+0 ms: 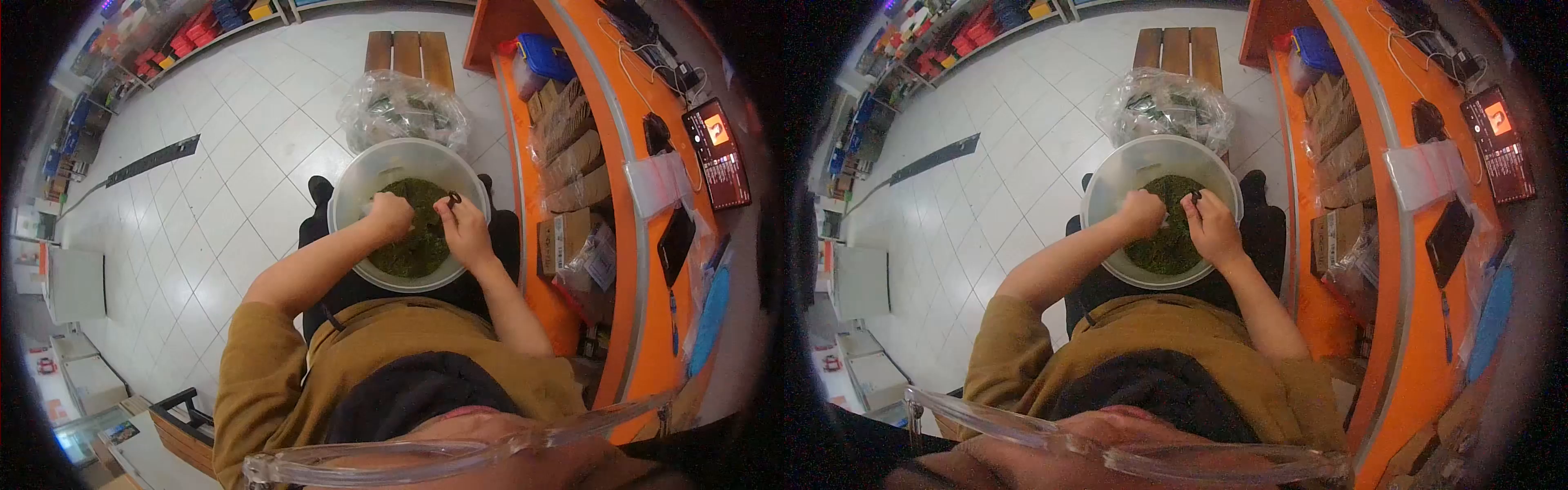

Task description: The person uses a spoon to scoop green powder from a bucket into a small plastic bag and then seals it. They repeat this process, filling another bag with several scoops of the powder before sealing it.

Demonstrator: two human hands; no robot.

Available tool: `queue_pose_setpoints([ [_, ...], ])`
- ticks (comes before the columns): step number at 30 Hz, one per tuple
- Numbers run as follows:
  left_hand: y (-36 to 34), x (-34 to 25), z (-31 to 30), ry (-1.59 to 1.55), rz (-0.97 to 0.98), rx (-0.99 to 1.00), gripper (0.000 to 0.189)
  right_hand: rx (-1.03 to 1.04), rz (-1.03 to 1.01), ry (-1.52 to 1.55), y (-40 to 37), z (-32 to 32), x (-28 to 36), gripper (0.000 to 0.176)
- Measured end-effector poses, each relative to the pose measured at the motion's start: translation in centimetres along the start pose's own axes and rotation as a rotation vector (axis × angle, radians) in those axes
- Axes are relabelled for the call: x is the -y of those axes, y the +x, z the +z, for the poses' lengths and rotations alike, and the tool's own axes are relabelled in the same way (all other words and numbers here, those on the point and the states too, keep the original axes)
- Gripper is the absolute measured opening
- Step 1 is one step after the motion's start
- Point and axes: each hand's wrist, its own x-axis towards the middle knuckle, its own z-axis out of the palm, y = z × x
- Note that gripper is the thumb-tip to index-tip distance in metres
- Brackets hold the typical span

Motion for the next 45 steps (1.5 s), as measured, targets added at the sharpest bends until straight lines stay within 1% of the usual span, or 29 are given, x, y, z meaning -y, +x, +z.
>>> queue_pose_setpoints([
  [3, -2.7, 1.5, -2.7, -0.278, -0.141, -0.053, 0.030, 0.034, 0.034, 0.047, -0.1, 0.3, -1.0, 0.022],
  [5, -4.8, 2.7, -2.7, -0.497, -0.161, -0.246, 0.023, 0.072, -0.041, 0.131, 0.6, 0.1, 0.2, 0.016],
  [6, -5.8, 3.0, -2.4, -0.606, -0.172, -0.341, 0.019, 0.092, -0.078, 0.174, 0.8, 0.3, 0.9, 0.017],
  [9, -7.5, 3.0, -0.8, -0.801, -0.081, -0.603, 0.018, 0.234, -0.026, 0.114, 1.0, 1.5, 1.9, 0.023],
  [12, -8.5, 2.0, -0.3, -0.766, -0.077, -0.786, 0.016, 0.240, -0.010, 0.070, 1.1, 3.3, 1.5, 0.018],
  [16, -9.8, 0.8, -0.4, -0.734, -0.192, -0.780, 0.017, 0.289, 0.002, -0.071, 1.2, 3.6, 2.4, 0.016],
  [19, -9.7, 0.1, -0.2, -0.707, -0.242, -0.822, 0.018, 0.223, -0.024, -0.112, 0.9, 4.4, 2.4, 0.021],
  [21, -9.5, -0.2, 0.3, -0.690, -0.247, -0.865, 0.018, 0.234, 0.002, -0.138, 0.8, 4.6, 2.0, 0.027],
  [24, -9.8, 0.2, 0.5, -0.712, -0.134, -0.730, 0.023, 0.221, 0.050, -0.133, 1.0, 4.2, 2.5, 0.035],
  [27, -10.1, 0.9, 0.3, -0.657, -0.046, -0.936, 0.040, 0.224, 0.058, -0.113, 1.4, 3.8, 2.6, 0.038],
  [30, -10.4, 1.5, -0.9, -0.666, 0.096, -0.904, 0.058, 0.266, 0.058, -0.077, 1.6, 3.6, 3.0, 0.038],
  [31, -10.4, 1.5, -0.9, -0.659, 0.102, -0.881, 0.060, 0.283, 0.060, -0.063, 1.7, 3.6, 3.2, 0.038],
  [33, -10.3, 1.6, -0.9, -0.640, 0.118, -0.840, 0.066, 0.215, 0.000, 0.014, 1.9, 3.9, 3.1, 0.027],
  [34, -10.0, 1.9, -0.5, -0.662, 0.103, -0.882, 0.067, 0.178, -0.027, 0.053, 2.0, 4.0, 3.0, 0.022],
  [36, -9.2, 2.7, 0.6, -0.708, 0.075, -0.961, 0.069, 0.100, 0.128, 0.309, 2.0, 3.6, 2.1, 0.013],
  [37, -9.0, 2.9, 1.0, -0.854, 0.073, -1.007, 0.067, 0.059, 0.208, 0.437, 2.0, 3.3, 1.8, 0.011],
  [38, -8.8, 3.2, 1.4, -1.003, 0.069, -1.048, 0.066, 0.055, 0.093, 0.372, 2.0, 2.9, 1.6, 0.015],
  [39, -8.8, 3.3, 1.5, -1.151, 0.061, -1.089, 0.065, 0.145, 0.181, 0.383, 1.6, 3.0, 1.3, 0.015],
  [40, -8.9, 3.4, 1.7, -1.337, 0.109, -1.085, 0.066, 0.236, 0.265, 0.395, 1.1, 3.3, 0.8, 0.016],
  [41, -9.1, 3.5, 1.8, -1.401, 0.121, -1.071, 0.070, 0.325, 0.350, 0.406, 0.6, 3.6, 0.4, 0.017],
  [42, -9.3, 3.8, 1.8, -1.464, 0.135, -1.057, 0.073, 0.463, 0.368, 0.208, 0.3, 3.7, 0.2, 0.018],
  [43, -9.4, 4.1, 1.8, -1.528, 0.151, -1.042, 0.077, 0.647, 0.230, 0.110, 0.1, 3.7, -0.1, 0.018],
  [45, -9.7, 4.5, 1.7, -1.763, 0.198, -0.987, 0.083, 1.006, -0.054, -0.089, -0.5, 3.9, -0.5, 0.018],
])
